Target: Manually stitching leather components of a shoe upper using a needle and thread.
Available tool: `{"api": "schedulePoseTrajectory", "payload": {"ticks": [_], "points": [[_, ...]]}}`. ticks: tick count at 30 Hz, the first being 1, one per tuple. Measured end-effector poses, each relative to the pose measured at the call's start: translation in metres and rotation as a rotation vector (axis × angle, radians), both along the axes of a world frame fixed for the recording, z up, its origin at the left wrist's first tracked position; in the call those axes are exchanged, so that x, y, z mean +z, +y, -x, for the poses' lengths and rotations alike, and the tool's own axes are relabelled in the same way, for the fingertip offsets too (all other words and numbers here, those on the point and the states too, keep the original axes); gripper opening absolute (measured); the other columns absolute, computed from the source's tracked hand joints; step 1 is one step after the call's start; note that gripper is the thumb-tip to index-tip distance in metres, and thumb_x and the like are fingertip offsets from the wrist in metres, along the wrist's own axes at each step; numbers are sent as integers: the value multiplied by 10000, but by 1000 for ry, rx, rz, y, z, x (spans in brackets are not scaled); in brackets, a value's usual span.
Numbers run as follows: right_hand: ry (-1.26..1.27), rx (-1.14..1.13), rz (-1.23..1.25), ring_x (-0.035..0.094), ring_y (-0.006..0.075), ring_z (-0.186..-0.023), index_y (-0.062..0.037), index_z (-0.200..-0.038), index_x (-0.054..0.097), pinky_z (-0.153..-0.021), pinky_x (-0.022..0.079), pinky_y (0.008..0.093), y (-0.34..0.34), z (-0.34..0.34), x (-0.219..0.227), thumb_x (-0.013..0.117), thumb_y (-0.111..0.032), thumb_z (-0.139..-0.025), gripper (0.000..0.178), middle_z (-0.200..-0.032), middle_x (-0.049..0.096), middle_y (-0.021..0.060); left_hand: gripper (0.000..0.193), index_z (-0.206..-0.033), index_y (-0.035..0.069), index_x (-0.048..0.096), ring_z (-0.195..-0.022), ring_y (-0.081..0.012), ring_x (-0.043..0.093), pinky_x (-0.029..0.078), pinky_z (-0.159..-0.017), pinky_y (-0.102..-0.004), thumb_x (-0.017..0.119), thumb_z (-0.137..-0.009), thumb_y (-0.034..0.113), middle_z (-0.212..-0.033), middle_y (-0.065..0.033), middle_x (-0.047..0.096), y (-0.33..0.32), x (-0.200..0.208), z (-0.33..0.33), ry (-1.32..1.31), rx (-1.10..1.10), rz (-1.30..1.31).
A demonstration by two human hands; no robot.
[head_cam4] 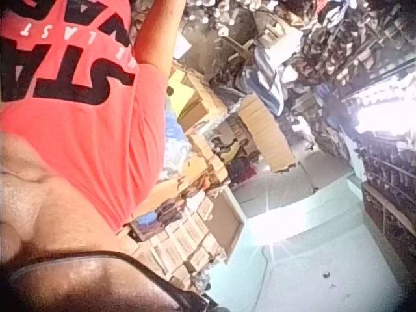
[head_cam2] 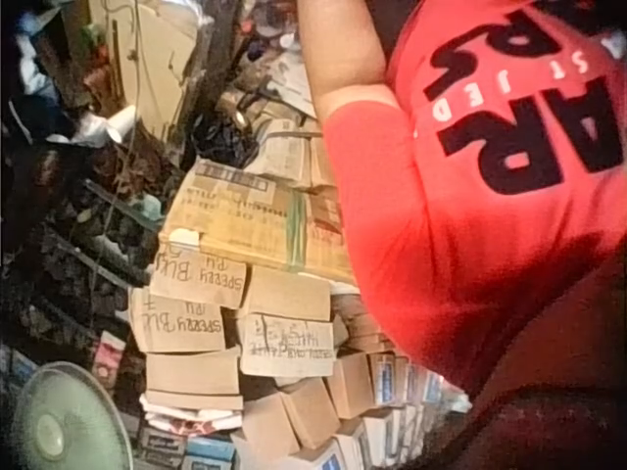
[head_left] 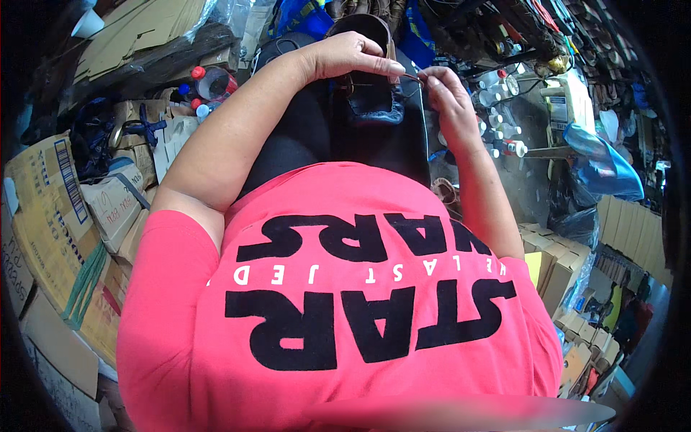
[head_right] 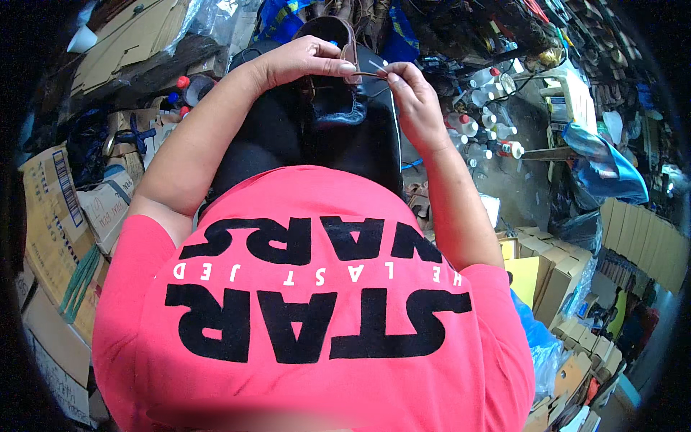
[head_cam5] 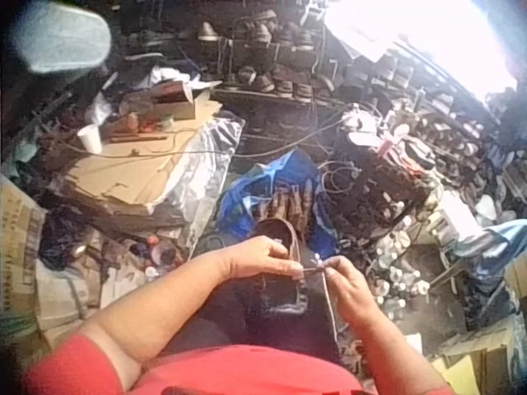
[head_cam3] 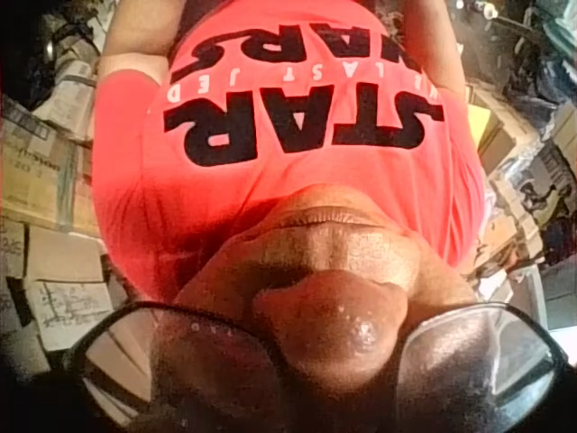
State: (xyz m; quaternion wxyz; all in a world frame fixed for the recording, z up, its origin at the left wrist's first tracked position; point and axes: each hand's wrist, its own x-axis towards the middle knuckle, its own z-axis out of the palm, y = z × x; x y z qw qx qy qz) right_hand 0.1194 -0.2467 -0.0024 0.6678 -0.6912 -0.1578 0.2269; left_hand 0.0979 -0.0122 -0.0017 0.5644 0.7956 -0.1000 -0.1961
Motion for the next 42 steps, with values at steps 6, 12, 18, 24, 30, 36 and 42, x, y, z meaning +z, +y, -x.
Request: {"api": "schedulePoseTrajectory", "payload": {"ticks": [6, 12, 18, 24, 30, 36, 42], "points": [[-426, 141, 390, 555, 95, -718, -33, -992, 644, -655, 455, 250, -8, 5, 7, 607, -67, -850, 150, -814, 615, 25, 350, -971, 40, 694, -831, -77, 551, 418, -813, -235, 687, -788, 339, -883, -12, 640, 2, -10, -1, 16, -14, 109], [-590, 205, 579, 641, 230, -777, -69, -966, 677, -704, 494, 300, -8, 3, 18, 637, -77, -794, 176, -859, 641, 120, 365, -1024, 35, 681, -879, -88, 551, 404, -874, -242, 686, -788, 313, -930, -17, 641, 2, -13, -3, 1, -17, 91], [-618, 217, 572, 646, 254, -785, -80, -945, 688, -710, 503, 318, -8, 0, 22, 634, -82, -781, 173, -865, 648, 132, 374, -1034, 35, 673, -910, -92, 545, 399, -889, -254, 708, -772, 299, -960, -25, 643, 1, -6, -4, 2, -39, 56], [-735, 313, 764, 645, 278, -786, -85, -941, 692, -707, 509, 342, -2, -2, 40, 637, -119, -781, 172, -866, 656, 138, 388, -1037, -5, 648, -911, -114, 557, 406, -883, -256, 717, -747, 244, -963, -40, 654, 2, -1, -13, -199, -158, -132], [-499, 337, 624, 625, 161, -715, -72, -966, 692, -658, 488, 285, -11, -7, 26, 656, -106, -802, 172, -823, 642, 102, 307, -1015, 41, 657, -715, -165, 586, 468, -685, -334, 681, -754, 202, -796, -117, 643, -20, 20, -32, -295, -280, -421], [-243, 278, 425, 539, 92, -818, -67, -967, 698, -756, 442, 232, -31, -23, -3, 701, -92, -800, 169, -863, 589, 0, 345, -1025, 40, 656, -806, -214, 639, 495, -764, -316, 724, -702, 142, -866, -135, 677, -33, 27, -42, -182, -317, -403], [-73, 323, 260, 549, 98, -873, -54, -993, 686, -813, 437, 247, -36, -36, -18, 677, -91, -822, 175, -889, 598, 6, 346, -1018, 38, 657, -791, -211, 641, 498, -758, -320, 733, -697, 144, -872, -122, 680, -39, 26, -45, -187, -335, -417]]}}
